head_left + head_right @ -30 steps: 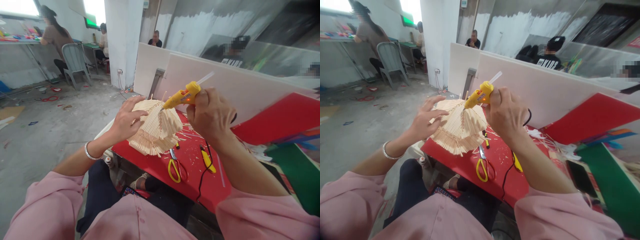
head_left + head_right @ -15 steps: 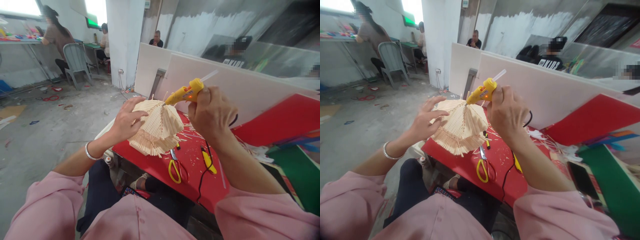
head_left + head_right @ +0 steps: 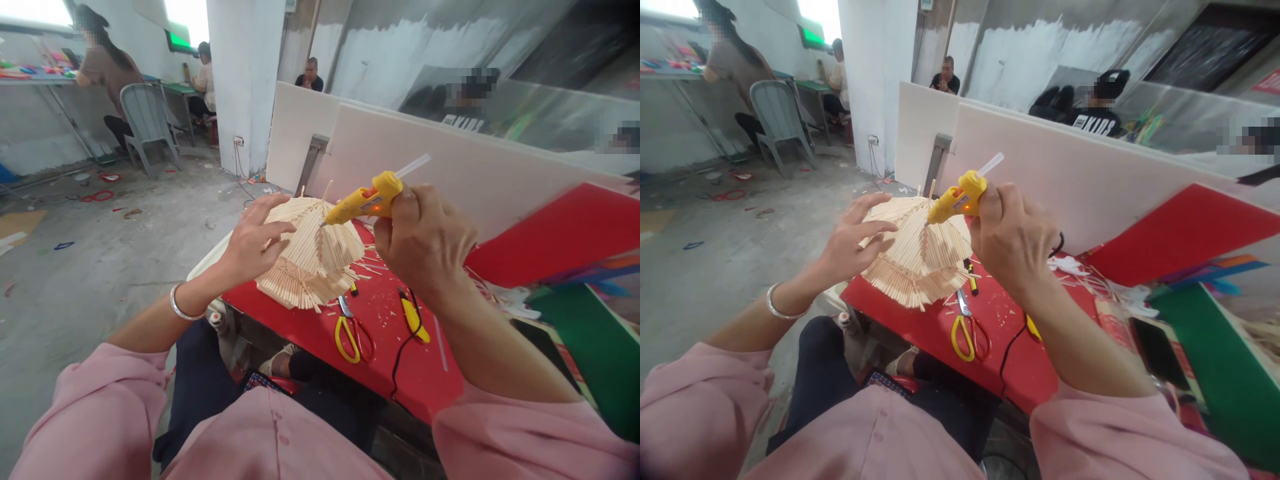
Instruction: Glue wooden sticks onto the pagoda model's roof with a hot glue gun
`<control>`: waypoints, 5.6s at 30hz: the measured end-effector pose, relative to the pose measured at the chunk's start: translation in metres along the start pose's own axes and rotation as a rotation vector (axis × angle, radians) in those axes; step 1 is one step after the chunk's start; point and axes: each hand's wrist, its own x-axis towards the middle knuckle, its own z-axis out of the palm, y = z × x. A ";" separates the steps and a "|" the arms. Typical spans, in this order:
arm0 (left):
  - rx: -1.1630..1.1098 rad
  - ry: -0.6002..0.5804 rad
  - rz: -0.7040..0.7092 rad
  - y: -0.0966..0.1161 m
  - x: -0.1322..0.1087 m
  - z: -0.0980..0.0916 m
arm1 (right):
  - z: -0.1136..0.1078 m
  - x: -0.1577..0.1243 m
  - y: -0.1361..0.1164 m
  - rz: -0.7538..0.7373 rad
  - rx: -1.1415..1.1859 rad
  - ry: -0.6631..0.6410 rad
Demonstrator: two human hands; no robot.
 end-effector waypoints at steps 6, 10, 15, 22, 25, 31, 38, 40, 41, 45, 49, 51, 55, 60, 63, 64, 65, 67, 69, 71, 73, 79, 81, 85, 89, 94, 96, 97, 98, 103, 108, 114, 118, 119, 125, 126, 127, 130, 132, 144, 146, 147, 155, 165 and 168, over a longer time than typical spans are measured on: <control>0.000 -0.019 -0.021 0.002 -0.002 -0.003 | -0.003 0.000 -0.002 0.069 0.053 -0.107; 0.031 -0.018 -0.020 0.004 -0.003 -0.005 | -0.001 0.001 -0.003 0.112 0.081 -0.099; 0.048 -0.016 -0.010 0.005 -0.004 -0.006 | -0.001 0.002 -0.003 0.176 0.183 -0.165; 0.027 -0.005 -0.002 0.004 -0.005 -0.004 | -0.002 -0.004 -0.001 0.101 0.124 -0.085; 0.022 -0.008 -0.004 0.004 -0.005 -0.003 | -0.007 -0.006 -0.002 0.104 0.127 -0.093; 0.020 -0.020 0.004 0.007 -0.005 -0.003 | -0.018 -0.010 -0.004 0.154 0.238 -0.229; 0.032 -0.028 -0.005 0.008 -0.006 -0.003 | -0.017 -0.021 -0.003 0.099 0.198 -0.170; 0.038 -0.028 -0.001 0.008 -0.006 -0.003 | -0.018 -0.024 -0.002 0.039 0.141 -0.115; 0.038 -0.027 0.001 0.009 -0.006 -0.003 | -0.018 -0.025 -0.002 0.012 0.120 -0.093; 0.032 -0.031 0.004 0.009 -0.006 -0.004 | -0.020 -0.028 -0.003 -0.013 0.105 -0.072; 0.030 -0.036 0.009 0.009 -0.007 -0.006 | -0.020 -0.029 -0.003 -0.006 0.077 -0.062; 0.030 -0.037 0.006 0.009 -0.007 -0.007 | -0.020 -0.029 -0.003 -0.030 0.057 -0.040; 0.032 -0.031 0.010 0.009 -0.008 -0.008 | -0.017 -0.029 -0.002 -0.035 0.065 -0.002; 0.027 -0.043 -0.010 0.009 -0.009 -0.007 | -0.015 -0.027 -0.002 0.037 0.153 -0.009; 0.033 -0.035 -0.002 0.009 -0.010 -0.006 | -0.015 -0.024 -0.003 0.083 0.198 -0.099; 0.036 -0.034 0.000 0.009 -0.009 -0.005 | -0.015 -0.023 -0.003 0.099 0.205 -0.127; 0.038 -0.034 0.000 0.009 -0.009 -0.005 | -0.014 -0.023 -0.003 0.112 0.211 -0.134; 0.034 -0.032 -0.004 0.009 -0.009 -0.004 | -0.014 -0.022 -0.003 0.138 0.223 -0.135; 0.023 -0.028 -0.009 0.008 -0.010 -0.003 | -0.015 -0.022 -0.002 0.145 0.235 -0.132; 0.010 -0.023 -0.009 0.008 -0.010 -0.001 | -0.016 -0.023 -0.001 0.127 0.223 -0.126; 0.002 -0.021 -0.012 0.007 -0.010 0.000 | -0.017 -0.025 0.000 0.098 0.184 -0.102; 0.003 -0.022 -0.015 0.008 -0.009 0.002 | -0.016 -0.028 0.000 0.009 0.099 0.031; 0.004 -0.028 -0.021 0.009 -0.008 0.002 | -0.016 -0.027 0.000 0.008 0.114 0.012; 0.006 -0.029 -0.016 0.009 -0.009 0.000 | -0.016 -0.024 -0.001 -0.005 0.128 0.006; 0.002 -0.013 -0.006 0.008 -0.010 0.000 | -0.016 -0.023 -0.001 0.009 0.161 0.063; 0.009 -0.027 -0.027 0.010 -0.011 0.001 | -0.018 -0.023 -0.002 0.115 0.218 -0.123; 0.009 -0.020 -0.020 0.011 -0.011 0.001 | -0.018 -0.023 -0.002 0.120 0.218 -0.160; 0.008 -0.015 -0.014 0.011 -0.012 0.001 | -0.018 -0.022 -0.002 0.114 0.206 -0.149; 0.007 -0.012 -0.010 0.011 -0.012 0.001 | -0.018 -0.022 -0.002 0.103 0.188 -0.131; 0.001 -0.018 -0.024 0.010 -0.012 0.001 | -0.012 -0.021 -0.001 0.041 0.129 0.017; 0.005 -0.029 -0.040 0.010 -0.011 0.001 | -0.016 -0.022 0.000 0.080 0.171 -0.122; 0.020 -0.025 -0.032 0.009 -0.011 0.001 | -0.016 -0.021 0.000 0.108 0.204 -0.079; 0.007 -0.029 -0.040 0.009 -0.012 0.001 | -0.017 -0.021 0.000 0.068 0.152 -0.062; 0.002 -0.028 -0.042 0.009 -0.013 0.001 | -0.018 -0.022 0.000 0.066 0.142 -0.083; -0.027 -0.014 -0.038 0.009 -0.016 0.002 | -0.019 -0.026 0.000 -0.003 0.110 -0.034; -0.029 -0.014 -0.042 0.009 -0.017 0.002 | -0.019 -0.026 0.000 -0.017 0.117 -0.008; -0.027 -0.014 -0.046 0.010 -0.017 0.002 | -0.019 -0.027 0.000 -0.022 0.132 -0.001; -0.028 -0.016 -0.059 0.012 -0.018 0.001 | -0.019 -0.030 0.001 -0.008 0.204 -0.008; -0.034 -0.014 -0.065 0.013 -0.018 0.001 | -0.018 -0.032 0.001 0.005 0.218 -0.015; -0.033 0.001 -0.062 0.018 -0.022 -0.001 | -0.024 -0.037 0.002 0.167 0.223 -0.151; -0.028 -0.006 -0.066 0.019 -0.022 -0.001 | -0.024 -0.036 0.002 0.161 0.209 -0.155; -0.022 -0.007 -0.066 0.019 -0.022 0.000 | -0.023 -0.036 0.002 0.155 0.208 -0.159; -0.009 0.032 -0.035 0.016 -0.026 0.002 | -0.015 -0.034 -0.002 0.008 0.163 0.028; -0.009 0.037 -0.052 0.012 -0.027 0.003 | -0.019 -0.031 0.001 -0.063 0.123 -0.022; -0.010 0.033 -0.052 0.011 -0.028 0.003 | -0.018 -0.030 0.000 -0.028 0.136 -0.066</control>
